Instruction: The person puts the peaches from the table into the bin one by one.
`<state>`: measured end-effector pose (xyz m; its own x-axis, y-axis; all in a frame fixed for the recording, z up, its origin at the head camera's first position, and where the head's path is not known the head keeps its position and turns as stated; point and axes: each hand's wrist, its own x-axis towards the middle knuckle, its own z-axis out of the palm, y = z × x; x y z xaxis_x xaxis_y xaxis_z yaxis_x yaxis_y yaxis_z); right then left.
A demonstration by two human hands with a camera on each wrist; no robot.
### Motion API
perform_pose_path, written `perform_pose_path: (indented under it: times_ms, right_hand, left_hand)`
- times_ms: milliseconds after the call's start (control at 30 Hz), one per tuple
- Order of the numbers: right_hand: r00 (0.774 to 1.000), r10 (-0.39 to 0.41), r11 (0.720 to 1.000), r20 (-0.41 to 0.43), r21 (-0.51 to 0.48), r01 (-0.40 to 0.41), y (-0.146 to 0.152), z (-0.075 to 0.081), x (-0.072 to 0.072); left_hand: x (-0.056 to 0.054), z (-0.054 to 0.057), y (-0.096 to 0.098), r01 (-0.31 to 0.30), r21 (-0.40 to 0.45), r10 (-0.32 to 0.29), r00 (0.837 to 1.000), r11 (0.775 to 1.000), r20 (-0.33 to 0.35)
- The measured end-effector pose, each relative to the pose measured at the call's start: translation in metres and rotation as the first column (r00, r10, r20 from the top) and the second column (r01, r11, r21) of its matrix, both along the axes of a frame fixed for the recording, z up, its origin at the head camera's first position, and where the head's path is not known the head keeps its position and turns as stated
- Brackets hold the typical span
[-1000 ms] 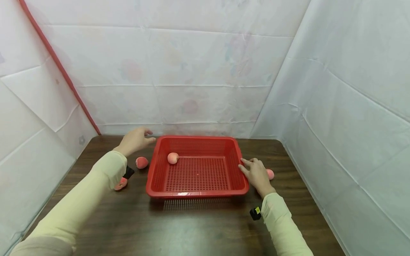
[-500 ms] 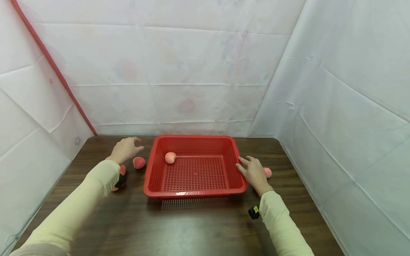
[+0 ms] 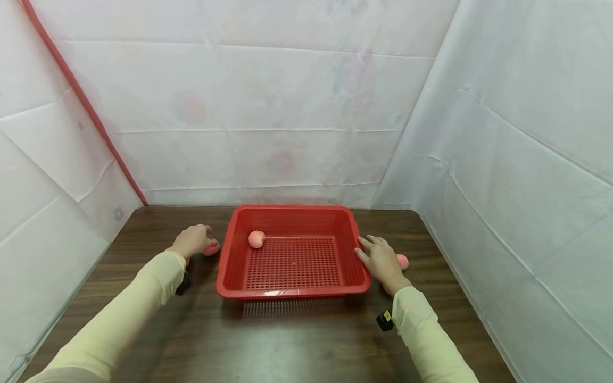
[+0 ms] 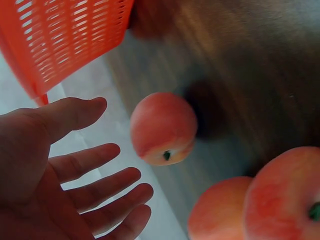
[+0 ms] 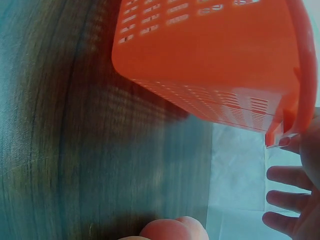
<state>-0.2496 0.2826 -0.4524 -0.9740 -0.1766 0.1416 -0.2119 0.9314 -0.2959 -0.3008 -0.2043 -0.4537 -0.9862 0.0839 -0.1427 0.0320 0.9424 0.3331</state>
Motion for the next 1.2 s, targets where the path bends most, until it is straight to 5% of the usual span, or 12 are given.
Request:
perform_pose_path:
  times_ms: [267,733,1200]
  right_hand:
    - [1.000,0.006,1.000,-0.017,-0.010,-0.006,0.002,-0.004,-0.002]
    - [0.998,0.013,0.999,-0.061,-0.036,-0.015,0.002,-0.008,-0.003]
    - [0.999,0.013,0.998,-0.032,-0.059,-0.015,0.004,-0.009,-0.003]
  left_hand:
    - [0.004,-0.008,0.001,-0.014,0.011,0.014,0.999,1.000,-0.030]
    - [0.000,-0.021,-0.010,-0.003,0.055,0.001,1.000,0.998,0.028]
    - [-0.002,-0.025,-0.010,0.014,0.051,-0.013,1.000,0.999,-0.028]
